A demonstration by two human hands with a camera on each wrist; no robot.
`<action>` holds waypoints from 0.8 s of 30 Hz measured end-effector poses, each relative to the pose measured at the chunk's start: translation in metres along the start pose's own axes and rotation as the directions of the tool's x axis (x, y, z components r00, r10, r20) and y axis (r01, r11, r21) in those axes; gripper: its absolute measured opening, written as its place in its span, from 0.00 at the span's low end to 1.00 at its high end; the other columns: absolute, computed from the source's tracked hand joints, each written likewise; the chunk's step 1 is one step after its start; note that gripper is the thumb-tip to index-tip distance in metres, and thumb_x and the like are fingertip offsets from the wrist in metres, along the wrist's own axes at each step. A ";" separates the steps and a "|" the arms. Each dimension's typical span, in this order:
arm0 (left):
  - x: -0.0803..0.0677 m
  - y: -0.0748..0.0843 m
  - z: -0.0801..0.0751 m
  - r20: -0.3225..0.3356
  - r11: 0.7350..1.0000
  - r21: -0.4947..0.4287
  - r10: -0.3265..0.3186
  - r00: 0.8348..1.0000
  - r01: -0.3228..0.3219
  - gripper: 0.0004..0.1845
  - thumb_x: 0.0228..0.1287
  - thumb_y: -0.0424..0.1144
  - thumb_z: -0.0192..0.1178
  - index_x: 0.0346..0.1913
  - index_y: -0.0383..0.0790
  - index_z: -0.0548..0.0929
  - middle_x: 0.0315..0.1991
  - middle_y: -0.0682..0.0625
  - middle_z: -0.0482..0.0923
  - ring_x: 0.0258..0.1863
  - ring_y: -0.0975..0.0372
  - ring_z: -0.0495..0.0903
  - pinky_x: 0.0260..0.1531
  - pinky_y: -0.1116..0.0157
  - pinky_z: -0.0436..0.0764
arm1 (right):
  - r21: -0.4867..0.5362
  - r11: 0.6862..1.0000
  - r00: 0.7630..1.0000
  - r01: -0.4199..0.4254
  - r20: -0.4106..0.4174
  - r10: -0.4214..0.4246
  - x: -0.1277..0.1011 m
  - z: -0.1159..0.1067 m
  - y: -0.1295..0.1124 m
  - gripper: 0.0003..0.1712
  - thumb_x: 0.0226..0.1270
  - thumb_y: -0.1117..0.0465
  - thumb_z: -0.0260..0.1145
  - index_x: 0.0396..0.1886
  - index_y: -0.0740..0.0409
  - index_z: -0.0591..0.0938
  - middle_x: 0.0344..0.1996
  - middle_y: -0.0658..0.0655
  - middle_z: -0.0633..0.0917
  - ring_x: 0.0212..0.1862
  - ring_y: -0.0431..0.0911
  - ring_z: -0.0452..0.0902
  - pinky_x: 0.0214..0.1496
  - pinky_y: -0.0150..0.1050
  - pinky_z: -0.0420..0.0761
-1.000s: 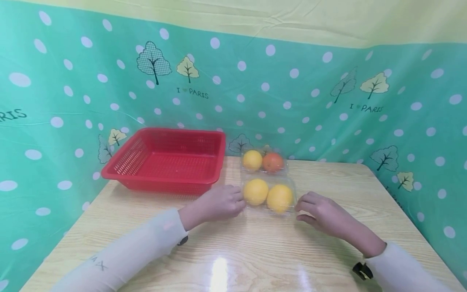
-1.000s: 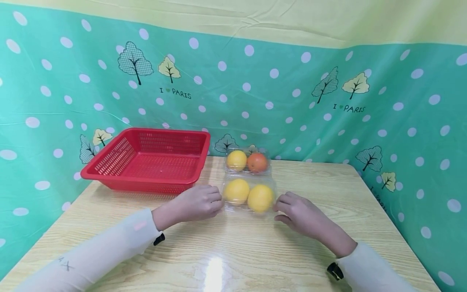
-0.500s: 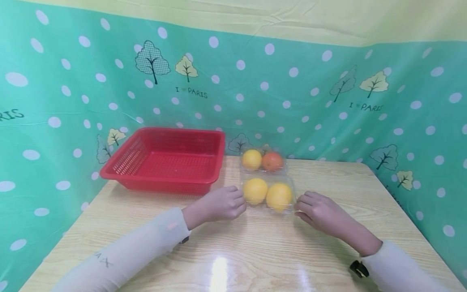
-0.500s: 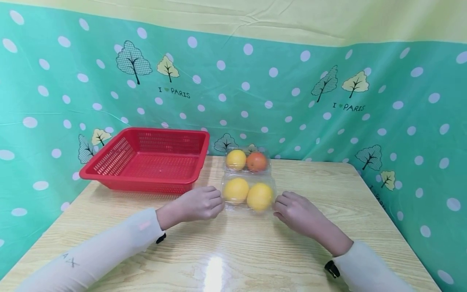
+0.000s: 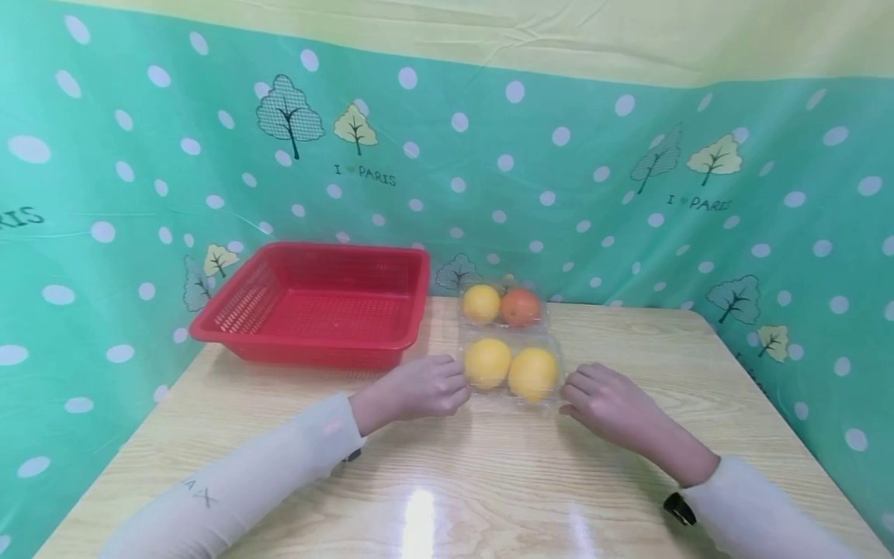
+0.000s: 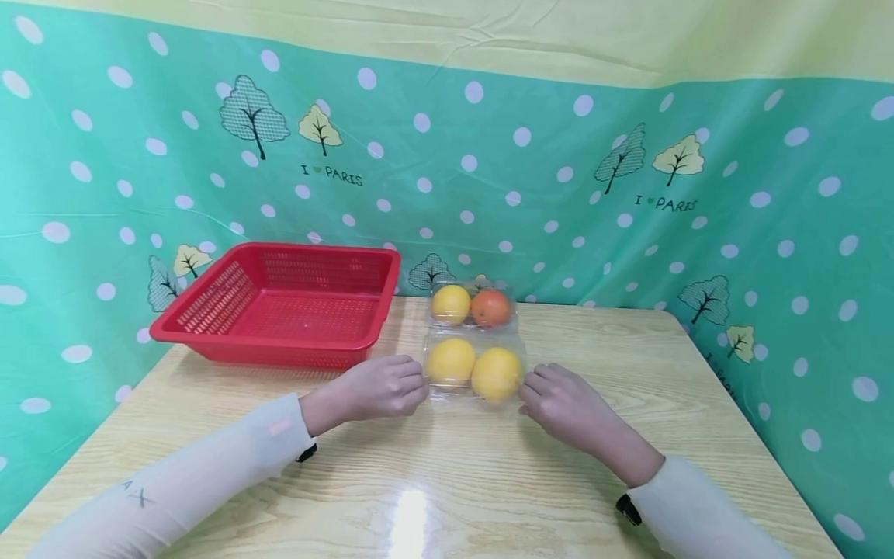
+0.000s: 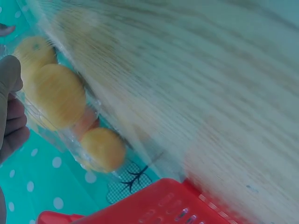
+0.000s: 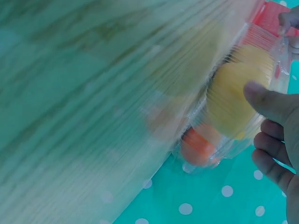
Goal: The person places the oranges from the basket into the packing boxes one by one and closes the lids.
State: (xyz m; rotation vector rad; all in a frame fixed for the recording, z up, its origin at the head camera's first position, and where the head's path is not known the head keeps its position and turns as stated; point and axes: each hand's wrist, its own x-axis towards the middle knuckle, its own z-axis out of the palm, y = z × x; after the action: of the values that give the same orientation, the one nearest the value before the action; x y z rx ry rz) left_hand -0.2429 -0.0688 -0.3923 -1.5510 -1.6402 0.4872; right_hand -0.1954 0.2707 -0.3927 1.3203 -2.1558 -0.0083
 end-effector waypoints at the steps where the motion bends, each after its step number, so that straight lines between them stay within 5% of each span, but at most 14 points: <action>1: 0.000 0.000 0.000 -0.002 1.000 -0.001 -0.004 1.000 0.004 0.04 0.63 0.39 0.67 0.31 0.48 0.84 0.30 0.58 0.85 0.30 0.66 0.77 0.34 0.73 0.78 | -0.008 1.000 1.000 0.006 -0.001 -0.006 0.000 0.000 0.000 0.08 0.55 0.60 0.74 0.30 0.58 0.84 0.28 0.51 0.82 0.32 0.45 0.75 0.34 0.38 0.80; 3: -0.001 0.000 0.000 -0.003 1.000 -0.001 -0.009 1.000 0.009 0.04 0.62 0.39 0.67 0.31 0.48 0.83 0.30 0.59 0.84 0.30 0.66 0.77 0.33 0.73 0.77 | -0.016 1.000 1.000 0.014 -0.008 -0.014 0.001 0.001 0.000 0.05 0.64 0.62 0.67 0.29 0.58 0.84 0.28 0.51 0.82 0.31 0.44 0.75 0.33 0.38 0.79; 6: -0.001 0.000 0.001 -0.006 1.000 -0.005 -0.013 1.000 0.013 0.04 0.63 0.39 0.67 0.31 0.48 0.83 0.30 0.59 0.84 0.30 0.66 0.77 0.33 0.73 0.77 | -0.013 1.000 0.999 0.024 -0.022 -0.024 0.002 0.002 0.000 0.17 0.75 0.64 0.52 0.28 0.58 0.84 0.26 0.51 0.81 0.30 0.44 0.73 0.31 0.36 0.78; 11: -0.002 0.000 -0.001 -0.014 1.000 -0.012 -0.016 1.000 0.016 0.03 0.62 0.40 0.68 0.32 0.47 0.84 0.31 0.58 0.85 0.30 0.66 0.78 0.34 0.73 0.78 | -0.022 0.999 0.998 0.036 -0.045 -0.037 0.003 0.004 0.000 0.28 0.80 0.61 0.39 0.26 0.58 0.82 0.25 0.51 0.81 0.29 0.43 0.72 0.30 0.36 0.77; 20: -0.002 0.001 -0.001 -0.030 1.000 -0.014 -0.019 0.999 0.019 0.04 0.62 0.41 0.69 0.33 0.47 0.84 0.30 0.58 0.84 0.30 0.66 0.78 0.33 0.74 0.78 | 0.017 0.999 0.998 0.030 -0.050 -0.029 0.001 0.006 0.000 0.29 0.81 0.60 0.39 0.26 0.57 0.83 0.25 0.50 0.82 0.29 0.42 0.74 0.30 0.34 0.78; 24: -0.003 0.003 -0.001 -0.001 0.999 -0.026 -0.021 1.000 0.021 0.04 0.63 0.41 0.68 0.34 0.47 0.85 0.32 0.57 0.86 0.33 0.66 0.79 0.34 0.74 0.79 | 0.039 0.999 1.000 0.015 -0.022 -0.014 -0.002 0.005 0.001 0.11 0.70 0.66 0.60 0.28 0.57 0.84 0.26 0.50 0.84 0.30 0.43 0.76 0.32 0.35 0.80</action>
State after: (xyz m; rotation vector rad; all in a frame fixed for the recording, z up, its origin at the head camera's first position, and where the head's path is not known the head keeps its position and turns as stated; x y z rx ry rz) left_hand -0.2411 -0.0711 -0.3947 -1.5514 -1.6655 0.4553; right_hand -0.1980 0.2710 -0.3972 1.3518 -2.1385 0.0428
